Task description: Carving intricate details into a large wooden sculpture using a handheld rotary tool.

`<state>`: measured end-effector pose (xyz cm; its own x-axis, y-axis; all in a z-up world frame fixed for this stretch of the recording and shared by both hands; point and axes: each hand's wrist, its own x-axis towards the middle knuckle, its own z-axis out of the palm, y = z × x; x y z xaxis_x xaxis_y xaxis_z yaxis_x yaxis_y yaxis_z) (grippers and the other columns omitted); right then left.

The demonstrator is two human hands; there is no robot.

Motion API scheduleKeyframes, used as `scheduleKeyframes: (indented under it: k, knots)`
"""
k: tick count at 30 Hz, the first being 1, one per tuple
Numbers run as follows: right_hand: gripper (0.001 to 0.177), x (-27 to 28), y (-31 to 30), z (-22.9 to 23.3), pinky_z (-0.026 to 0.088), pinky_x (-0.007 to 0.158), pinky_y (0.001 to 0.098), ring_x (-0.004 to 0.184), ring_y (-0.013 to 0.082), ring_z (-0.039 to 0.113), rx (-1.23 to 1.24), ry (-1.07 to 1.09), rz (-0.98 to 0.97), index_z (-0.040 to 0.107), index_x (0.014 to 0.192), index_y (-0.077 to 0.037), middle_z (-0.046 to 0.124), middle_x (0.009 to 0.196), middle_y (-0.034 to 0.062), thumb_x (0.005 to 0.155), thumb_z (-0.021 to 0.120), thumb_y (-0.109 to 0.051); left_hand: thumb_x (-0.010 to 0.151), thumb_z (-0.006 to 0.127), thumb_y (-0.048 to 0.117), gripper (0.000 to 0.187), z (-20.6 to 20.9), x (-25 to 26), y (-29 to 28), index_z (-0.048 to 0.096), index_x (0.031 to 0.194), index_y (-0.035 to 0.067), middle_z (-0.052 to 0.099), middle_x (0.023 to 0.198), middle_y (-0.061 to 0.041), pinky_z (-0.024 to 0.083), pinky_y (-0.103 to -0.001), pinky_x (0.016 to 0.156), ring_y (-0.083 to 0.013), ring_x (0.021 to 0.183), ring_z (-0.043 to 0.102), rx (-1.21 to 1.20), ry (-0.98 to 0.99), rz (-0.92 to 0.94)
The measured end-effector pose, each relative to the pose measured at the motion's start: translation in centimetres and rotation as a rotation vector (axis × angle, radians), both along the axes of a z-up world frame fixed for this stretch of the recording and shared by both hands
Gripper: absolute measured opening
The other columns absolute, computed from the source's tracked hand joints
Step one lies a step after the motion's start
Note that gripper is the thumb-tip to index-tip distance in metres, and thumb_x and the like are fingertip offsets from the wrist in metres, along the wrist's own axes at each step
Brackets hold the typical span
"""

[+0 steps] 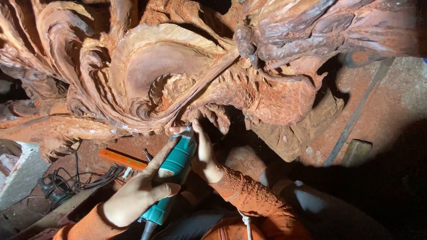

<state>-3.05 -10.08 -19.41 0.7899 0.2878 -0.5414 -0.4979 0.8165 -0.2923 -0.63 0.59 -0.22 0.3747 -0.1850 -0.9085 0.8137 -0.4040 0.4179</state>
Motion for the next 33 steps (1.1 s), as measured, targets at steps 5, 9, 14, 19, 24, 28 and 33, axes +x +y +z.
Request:
scheduleKeyframes:
  k: [5, 9, 14, 19, 24, 28, 33]
  knots:
    - [0.065, 0.1, -0.2, 1.1, 0.054, 0.078, 0.0292, 0.081, 0.0162, 0.066, -0.033, 0.05, 0.051, 0.072, 0.103, 0.003, 0.074, 0.105, 0.0136, 0.102, 0.041, -0.054, 0.072, 0.065, -0.001, 0.101, 0.0, -0.4, 0.6, 0.029, 0.16, 0.032, 0.061, 0.148, -0.007, 0.054, -0.03, 0.086, -0.0216, 0.108, 0.069, -0.053, -0.018, 0.04]
    - [0.064, 0.1, -0.3, 1.6, 0.053, 0.069, 0.0265, 0.071, 0.0142, 0.064, 0.014, 0.079, 0.08, 0.073, 0.098, 0.0, 0.073, 0.093, 0.0099, 0.101, 0.043, -0.056, 0.069, 0.066, 0.0, 0.1, 0.0, -0.6, 0.7, 0.032, 0.159, 0.03, 0.063, 0.146, -0.009, 0.051, -0.033, 0.095, -0.0239, 0.118, 0.068, -0.053, -0.026, 0.062]
    - [0.064, -0.2, 0.0, 0.8, 0.056, 0.069, 0.0271, 0.07, 0.0149, 0.066, -0.057, 0.047, 0.086, 0.074, 0.095, 0.0, 0.075, 0.091, 0.0101, 0.103, 0.042, -0.055, 0.069, 0.066, 0.002, 0.102, 0.1, -0.6, 1.0, 0.031, 0.16, 0.031, 0.066, 0.144, -0.009, 0.054, -0.034, 0.091, -0.0243, 0.113, 0.07, -0.038, -0.014, 0.047]
    - [0.066, -0.2, 0.3, 0.6, 0.056, 0.071, 0.0264, 0.07, 0.0143, 0.066, -0.113, 0.026, 0.107, 0.075, 0.095, 0.0, 0.076, 0.091, 0.0094, 0.103, 0.04, -0.055, 0.07, 0.067, 0.001, 0.102, -0.2, -0.8, 1.4, 0.031, 0.16, 0.033, 0.065, 0.145, -0.008, 0.055, -0.034, 0.088, -0.0239, 0.111, 0.071, -0.027, -0.002, 0.041]
    - [0.057, -0.3, 0.8, 0.2, 0.057, 0.075, 0.0268, 0.075, 0.0152, 0.069, -0.103, 0.088, 0.038, 0.074, 0.099, 0.002, 0.077, 0.093, 0.0131, 0.105, 0.044, -0.047, 0.07, 0.067, 0.002, 0.102, -0.5, -0.7, 1.6, 0.03, 0.159, 0.036, 0.063, 0.148, -0.005, 0.056, -0.033, 0.085, -0.0226, 0.11, 0.071, 0.038, -0.001, 0.003]
    - [0.062, -0.2, 0.1, 1.6, 0.055, 0.074, 0.0265, 0.074, 0.0129, 0.066, -0.168, -0.018, 0.111, 0.074, 0.093, -0.002, 0.076, 0.092, 0.0081, 0.107, 0.037, -0.049, 0.069, 0.067, 0.008, 0.102, -0.6, -1.9, 2.1, 0.028, 0.16, 0.034, 0.059, 0.152, -0.007, 0.057, -0.038, 0.092, -0.0257, 0.119, 0.07, -0.049, -0.028, 0.048]
    - [0.059, -1.3, -0.1, 2.0, 0.054, 0.076, 0.0301, 0.076, 0.016, 0.066, -0.299, -0.123, 0.202, 0.069, 0.091, -0.005, 0.074, 0.09, 0.0077, 0.105, 0.035, -0.052, 0.071, 0.066, -0.001, 0.105, -0.5, -4.6, 2.1, 0.022, 0.16, 0.032, 0.058, 0.148, -0.01, 0.057, -0.033, 0.084, -0.0241, 0.108, 0.071, -0.089, -0.11, 0.056]
